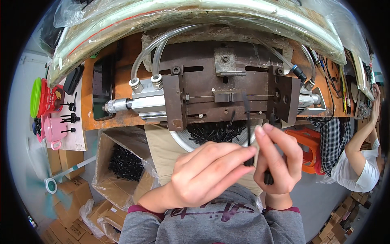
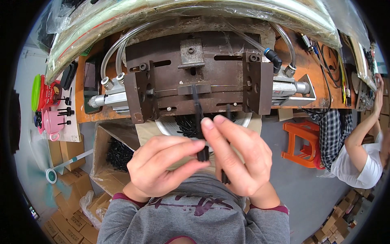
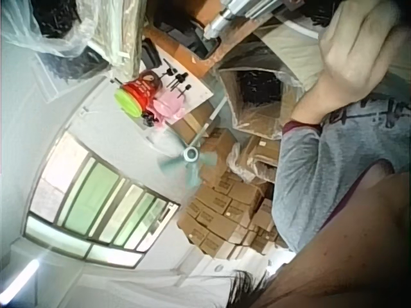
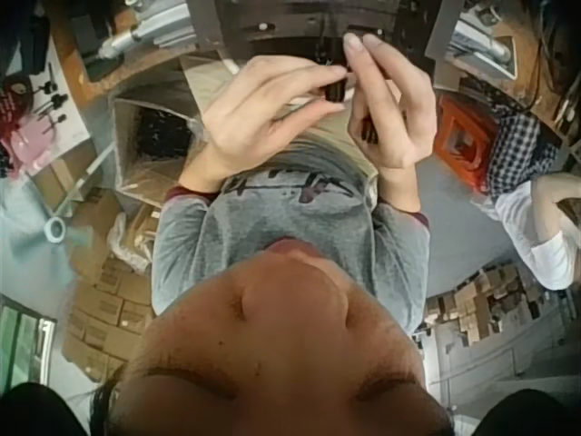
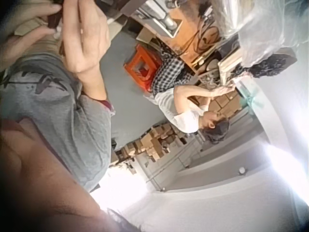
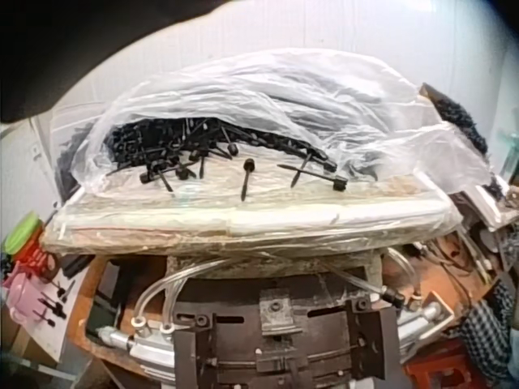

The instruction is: Assembling small black plastic components using a pneumatic jig.

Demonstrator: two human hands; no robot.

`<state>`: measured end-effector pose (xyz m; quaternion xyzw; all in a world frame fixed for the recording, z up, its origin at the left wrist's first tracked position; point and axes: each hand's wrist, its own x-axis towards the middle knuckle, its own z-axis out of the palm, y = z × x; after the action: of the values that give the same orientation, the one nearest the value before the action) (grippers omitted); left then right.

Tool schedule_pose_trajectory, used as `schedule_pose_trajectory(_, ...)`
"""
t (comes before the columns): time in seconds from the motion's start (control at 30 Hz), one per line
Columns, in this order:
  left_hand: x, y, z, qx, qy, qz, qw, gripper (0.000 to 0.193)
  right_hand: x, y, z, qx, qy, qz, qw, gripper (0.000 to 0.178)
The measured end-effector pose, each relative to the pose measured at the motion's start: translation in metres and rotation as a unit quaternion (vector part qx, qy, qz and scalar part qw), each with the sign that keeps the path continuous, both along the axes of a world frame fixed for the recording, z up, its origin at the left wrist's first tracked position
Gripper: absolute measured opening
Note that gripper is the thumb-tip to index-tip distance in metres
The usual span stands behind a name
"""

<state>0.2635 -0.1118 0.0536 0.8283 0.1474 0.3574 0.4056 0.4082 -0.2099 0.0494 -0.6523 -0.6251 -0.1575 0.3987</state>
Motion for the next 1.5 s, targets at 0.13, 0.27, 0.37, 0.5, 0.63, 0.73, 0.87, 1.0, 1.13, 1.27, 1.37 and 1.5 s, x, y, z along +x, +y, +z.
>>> schedule_pose_trajectory(0.13, 0.004, 0.003, -0.013, 0.115, 0.069, 0.06, 0.989, 0.04, 0.003, -0.006, 0.004, -0.021, 0.093, -0.053, 0.994, 0.046)
schedule_pose_trajectory(0.27, 0.013, 0.009, -0.027, 0.207, 0.098, 0.07, 0.971, 0.033, 0.006, -0.012, 0.004, -0.025, 0.114, -0.048, 0.992, 0.035)
schedule_pose_trajectory(0.37, 0.015, 0.013, -0.026, 0.246, 0.13, 0.066, 0.958, 0.03, 0.007, -0.01, 0.011, -0.008, 0.161, 0.027, 0.987, 0.056)
schedule_pose_trajectory(0.5, 0.017, 0.015, -0.023, 0.244, 0.142, 0.062, 0.957, 0.028, 0.009, -0.01, 0.006, 0.027, 0.24, 0.068, 0.968, 0.067)
schedule_pose_trajectory(0.63, 0.016, 0.015, -0.021, 0.223, 0.149, 0.061, 0.961, 0.028, 0.01, -0.008, -0.007, 0.049, 0.257, 0.097, 0.96, 0.054)
schedule_pose_trajectory(0.73, 0.013, 0.014, -0.021, 0.154, 0.105, 0.051, 0.981, 0.029, 0.011, -0.008, -0.003, -0.041, 0.191, 0.08, 0.978, 0.04)
schedule_pose_trajectory(0.87, -0.002, 0.013, -0.017, 0.033, 0.006, 0.032, 0.999, 0.033, 0.008, 0.002, -0.006, -0.112, 0.108, 0.064, 0.986, 0.028)
schedule_pose_trajectory(1.0, -0.02, 0.012, -0.012, -0.045, -0.01, 0.014, 0.999, 0.032, 0.005, 0.016, -0.012, -0.145, 0.004, 0.079, 0.986, 0.021)
schedule_pose_trajectory(1.13, -0.027, 0.012, -0.012, -0.126, -0.046, -0.002, 0.991, 0.031, 0.005, 0.026, -0.009, -0.157, -0.054, 0.056, 0.985, 0.017)
schedule_pose_trajectory(1.27, -0.028, 0.01, -0.012, -0.188, -0.082, -0.008, 0.979, 0.032, 0.003, 0.027, -0.007, -0.176, -0.075, 0.045, 0.981, 0.019)
schedule_pose_trajectory(1.37, -0.03, 0.012, -0.018, -0.197, -0.091, -0.029, 0.976, 0.031, 0.001, 0.025, 0.001, -0.212, -0.085, 0.039, 0.973, 0.02)
schedule_pose_trajectory(1.5, -0.032, 0.014, -0.023, -0.267, -0.101, -0.059, 0.956, 0.027, 0.002, 0.026, 0.003, -0.212, -0.076, 0.042, 0.973, 0.021)
